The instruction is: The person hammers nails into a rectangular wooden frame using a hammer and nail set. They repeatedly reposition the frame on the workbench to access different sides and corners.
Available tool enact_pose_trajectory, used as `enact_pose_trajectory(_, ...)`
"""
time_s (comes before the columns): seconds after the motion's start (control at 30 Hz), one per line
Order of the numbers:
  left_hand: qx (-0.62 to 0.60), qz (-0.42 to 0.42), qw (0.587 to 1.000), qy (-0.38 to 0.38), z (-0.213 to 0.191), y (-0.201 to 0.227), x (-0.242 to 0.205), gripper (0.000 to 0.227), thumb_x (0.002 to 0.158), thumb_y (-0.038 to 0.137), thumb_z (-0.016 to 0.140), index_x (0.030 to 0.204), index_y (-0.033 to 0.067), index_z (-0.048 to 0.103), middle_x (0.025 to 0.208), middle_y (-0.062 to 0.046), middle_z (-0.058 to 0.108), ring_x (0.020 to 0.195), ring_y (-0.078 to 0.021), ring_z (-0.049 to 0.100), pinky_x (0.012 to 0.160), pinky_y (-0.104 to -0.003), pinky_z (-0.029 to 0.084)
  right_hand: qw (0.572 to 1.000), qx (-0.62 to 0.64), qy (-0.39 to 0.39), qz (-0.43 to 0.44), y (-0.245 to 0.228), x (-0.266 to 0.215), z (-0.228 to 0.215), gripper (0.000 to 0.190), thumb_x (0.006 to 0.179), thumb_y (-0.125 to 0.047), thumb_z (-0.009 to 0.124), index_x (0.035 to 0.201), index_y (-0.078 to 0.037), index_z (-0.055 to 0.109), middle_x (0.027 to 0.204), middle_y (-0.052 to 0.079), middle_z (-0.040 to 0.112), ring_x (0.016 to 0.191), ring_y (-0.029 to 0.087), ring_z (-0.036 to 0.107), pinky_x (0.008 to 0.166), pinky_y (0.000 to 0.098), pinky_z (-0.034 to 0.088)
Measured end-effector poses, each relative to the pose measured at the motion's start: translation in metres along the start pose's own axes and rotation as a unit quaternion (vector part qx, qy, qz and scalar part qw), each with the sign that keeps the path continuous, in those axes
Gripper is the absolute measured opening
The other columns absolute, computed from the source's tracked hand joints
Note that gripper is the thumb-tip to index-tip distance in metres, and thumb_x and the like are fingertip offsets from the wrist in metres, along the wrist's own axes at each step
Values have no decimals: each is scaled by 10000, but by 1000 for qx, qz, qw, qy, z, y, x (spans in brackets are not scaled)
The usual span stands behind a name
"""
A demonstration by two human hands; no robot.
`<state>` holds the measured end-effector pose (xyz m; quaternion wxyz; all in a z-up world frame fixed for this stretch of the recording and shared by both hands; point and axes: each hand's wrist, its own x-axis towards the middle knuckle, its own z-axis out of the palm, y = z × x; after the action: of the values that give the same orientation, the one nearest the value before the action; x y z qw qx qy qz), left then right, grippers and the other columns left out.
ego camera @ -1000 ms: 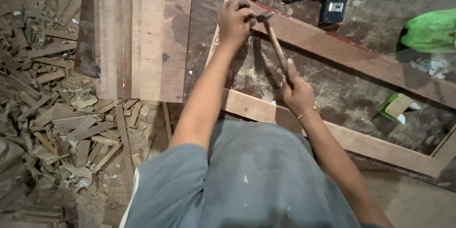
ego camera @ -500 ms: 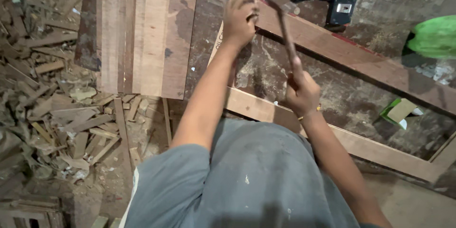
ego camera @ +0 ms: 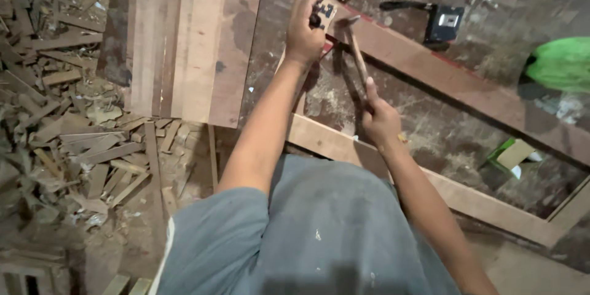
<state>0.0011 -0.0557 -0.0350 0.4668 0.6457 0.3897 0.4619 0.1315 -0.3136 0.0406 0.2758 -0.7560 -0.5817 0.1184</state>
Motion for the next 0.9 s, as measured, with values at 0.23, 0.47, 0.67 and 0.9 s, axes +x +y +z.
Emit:
enact_pose_trajectory(0.23,-22,-69,997,-23,-4,-1,-13,549,784,-64,479,1305,63,593,1330,-148,633,1291,-329,614,1170,-375,468,985,101,133,-30,-3,-19,1,810,858,2,592,1624,-182,402,894,136,675,735,310,647,673,403,535)
enact_pose_trajectory(0.47,15,-16,1000,-4,3,-7,2,545,802,-25,523,1336,52,604,1381,-161,599,1341,-356,565,1185,-402,443,996,7,36,-78,-2,7,1,785,941,-8,585,1646,-231,322,921,105,680,762,296,639,698,399,526)
enact_pose_trajectory(0.67,87,-12,995,-37,1,-11,-8,636,744,62,593,1380,39,586,1440,-220,531,1344,-409,524,1145,-433,439,980,-53,-142,131,13,-16,0,714,874,-63,641,1552,-235,495,1057,190,698,963,370,690,842,433,562)
enact_pose_trajectory(0.9,256,113,951,-130,10,2,-10,509,859,237,700,1295,-25,682,1386,-317,518,1333,-527,428,1157,-595,330,951,87,-208,210,65,-64,-38,556,839,-232,699,1387,-175,625,1309,181,669,1169,373,664,983,419,523)
